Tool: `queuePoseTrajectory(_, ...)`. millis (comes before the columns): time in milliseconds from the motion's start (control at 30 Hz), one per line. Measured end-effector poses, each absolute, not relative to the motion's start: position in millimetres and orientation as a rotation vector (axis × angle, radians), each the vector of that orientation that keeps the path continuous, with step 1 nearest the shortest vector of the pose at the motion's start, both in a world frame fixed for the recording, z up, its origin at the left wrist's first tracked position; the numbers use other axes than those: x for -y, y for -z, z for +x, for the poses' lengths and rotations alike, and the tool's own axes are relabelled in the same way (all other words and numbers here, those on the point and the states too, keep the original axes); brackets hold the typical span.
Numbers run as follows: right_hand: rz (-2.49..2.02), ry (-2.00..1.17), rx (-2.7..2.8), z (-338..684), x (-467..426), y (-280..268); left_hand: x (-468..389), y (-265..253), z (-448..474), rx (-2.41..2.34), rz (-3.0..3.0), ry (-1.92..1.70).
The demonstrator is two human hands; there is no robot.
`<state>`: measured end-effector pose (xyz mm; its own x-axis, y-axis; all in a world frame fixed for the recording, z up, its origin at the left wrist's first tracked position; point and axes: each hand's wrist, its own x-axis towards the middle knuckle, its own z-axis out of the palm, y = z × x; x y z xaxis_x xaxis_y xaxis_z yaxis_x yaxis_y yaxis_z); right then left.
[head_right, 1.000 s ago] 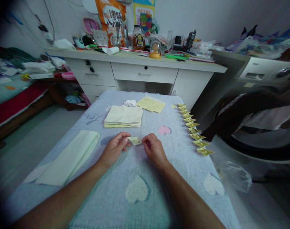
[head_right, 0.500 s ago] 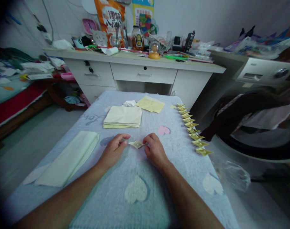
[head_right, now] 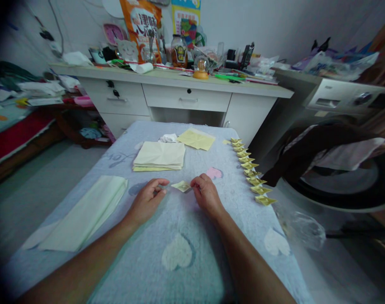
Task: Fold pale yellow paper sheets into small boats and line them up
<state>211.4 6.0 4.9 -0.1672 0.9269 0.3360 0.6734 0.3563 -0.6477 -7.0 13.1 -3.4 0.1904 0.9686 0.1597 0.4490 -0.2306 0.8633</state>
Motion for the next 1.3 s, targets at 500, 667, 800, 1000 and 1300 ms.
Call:
queuePoseTrajectory(500, -1.718, 0.099, 1.75, 328, -12, -92, -12, 8, -8, -1.29, 1.83, -0.959)
queuePoseTrajectory(667, -1.907, 0.224, 1.763, 371, -51, -71, -13, 8, -9, -1.282, 1.858, -0.945)
queuePoseTrajectory(800, -2.083, 0.234, 1.817, 386, -73, -51, -13, 8, -9, -1.278, 1.853, -0.938)
queuePoseTrajectory(1000, -2.135, 0.208, 1.846, 392, -88, -33, -13, 6, -8, -1.284, 1.851, -0.915)
queuePoseTrajectory(1300, -2.184, 0.176, 1.851, 398, -93, -24, -11, 4, -10, -1.285, 1.874, -0.907)
